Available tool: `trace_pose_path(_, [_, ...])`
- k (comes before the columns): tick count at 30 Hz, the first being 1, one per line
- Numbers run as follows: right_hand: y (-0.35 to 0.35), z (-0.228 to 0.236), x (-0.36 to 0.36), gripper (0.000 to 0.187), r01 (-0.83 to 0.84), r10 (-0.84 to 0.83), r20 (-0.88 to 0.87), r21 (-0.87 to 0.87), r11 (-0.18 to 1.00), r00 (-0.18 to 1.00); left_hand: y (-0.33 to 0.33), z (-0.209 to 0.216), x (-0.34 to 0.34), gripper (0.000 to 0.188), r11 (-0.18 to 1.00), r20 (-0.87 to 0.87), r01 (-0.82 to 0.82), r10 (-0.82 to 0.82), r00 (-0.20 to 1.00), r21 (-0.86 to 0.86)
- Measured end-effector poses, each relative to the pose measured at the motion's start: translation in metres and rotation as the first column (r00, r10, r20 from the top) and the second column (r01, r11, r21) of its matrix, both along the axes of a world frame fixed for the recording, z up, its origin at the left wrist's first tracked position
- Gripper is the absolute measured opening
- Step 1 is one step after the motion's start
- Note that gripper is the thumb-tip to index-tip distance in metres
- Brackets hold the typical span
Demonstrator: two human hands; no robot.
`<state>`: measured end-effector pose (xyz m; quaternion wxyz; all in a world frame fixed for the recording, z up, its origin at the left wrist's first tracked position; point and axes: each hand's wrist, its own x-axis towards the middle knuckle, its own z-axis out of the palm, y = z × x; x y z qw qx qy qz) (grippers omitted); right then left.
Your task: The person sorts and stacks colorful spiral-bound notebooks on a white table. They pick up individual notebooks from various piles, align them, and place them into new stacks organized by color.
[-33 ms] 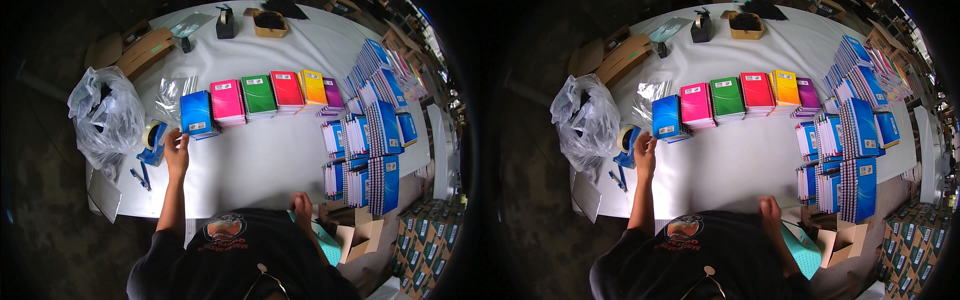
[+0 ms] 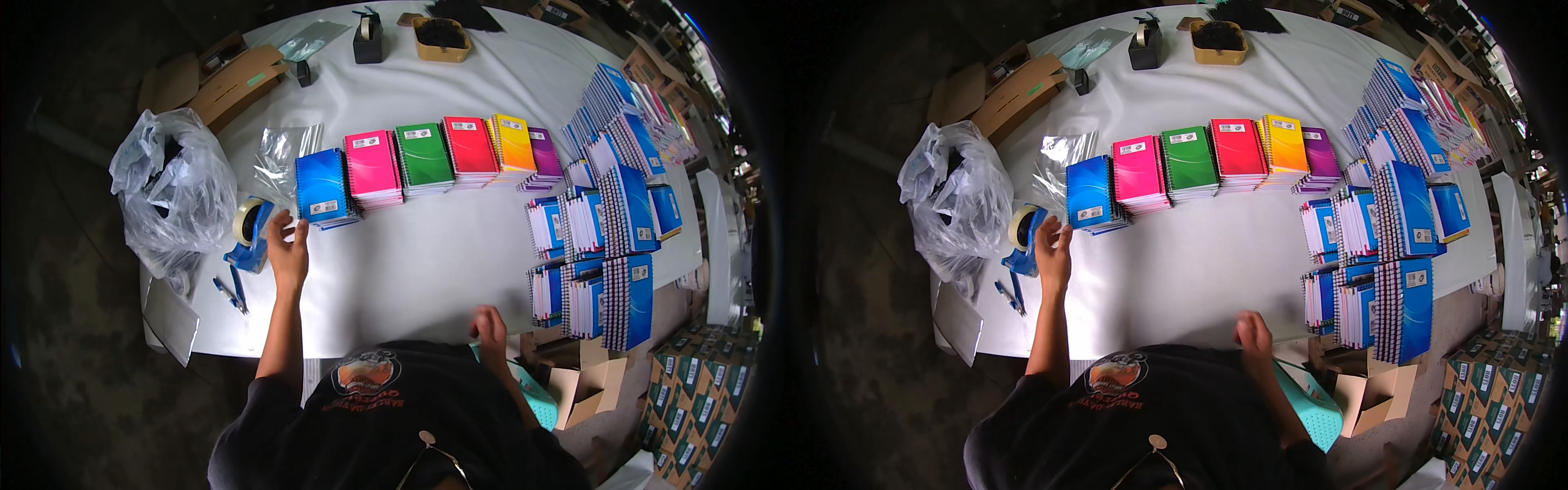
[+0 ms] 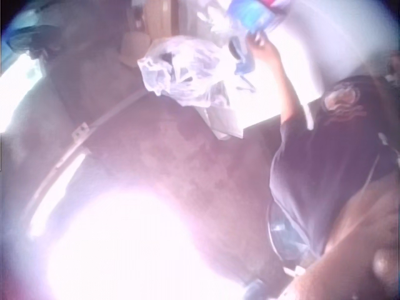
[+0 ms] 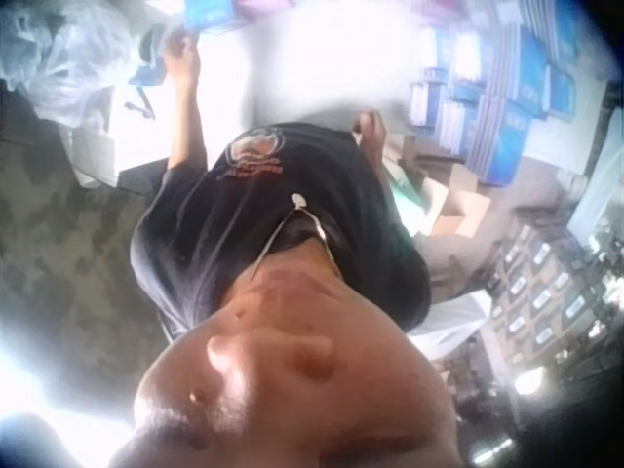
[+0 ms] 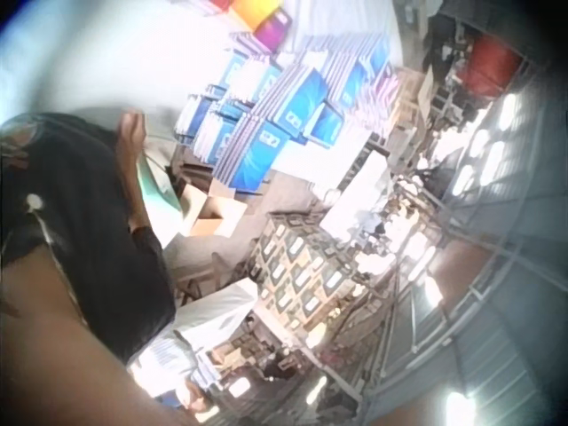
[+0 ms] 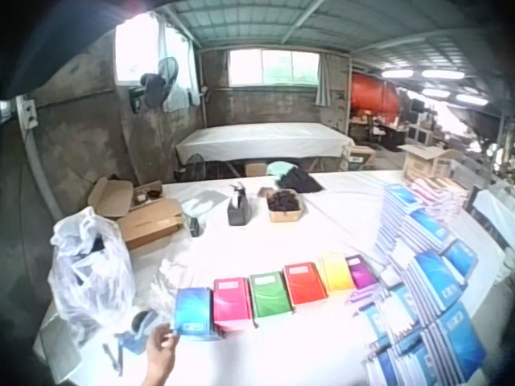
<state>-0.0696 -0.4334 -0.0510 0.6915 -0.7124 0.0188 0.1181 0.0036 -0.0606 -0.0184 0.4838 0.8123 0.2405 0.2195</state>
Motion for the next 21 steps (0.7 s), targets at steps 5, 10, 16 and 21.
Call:
trace_pose_path(5, [0.069, 0.008, 0.063, 0.018, -0.144, 0.145, 0.103, -0.018, 0.989, 0.984, 0.001, 0.018, 0.016, 0.068, 0.730, -0.146, 0.309, -0.279, 0.949, 0.609])
trace_pose_path(10, [0.114, 0.029, 0.093, 0.024, -0.300, 0.294, 0.067, 0.103, 0.948, 0.953, 0.034, -0.011, 0.031, 0.050, 0.533, -0.201, 0.408, -0.404, 0.892, 0.741])
trace_pose_path(16, [0.113, 0.026, 0.101, 0.040, -0.221, 0.402, -0.230, 0.553, 0.803, 0.886, 0.026, 0.023, 0.018, 0.039, 0.622, -0.188, 0.369, -0.337, 0.922, 0.691])
trace_pose_path(21, [0.094, 0.013, 0.100, 0.047, -0.102, 0.381, -0.289, 0.665, 0.740, 0.878, -0.007, 0.036, 0.014, 0.066, 0.497, -0.291, 0.490, -0.427, 0.856, 0.716])
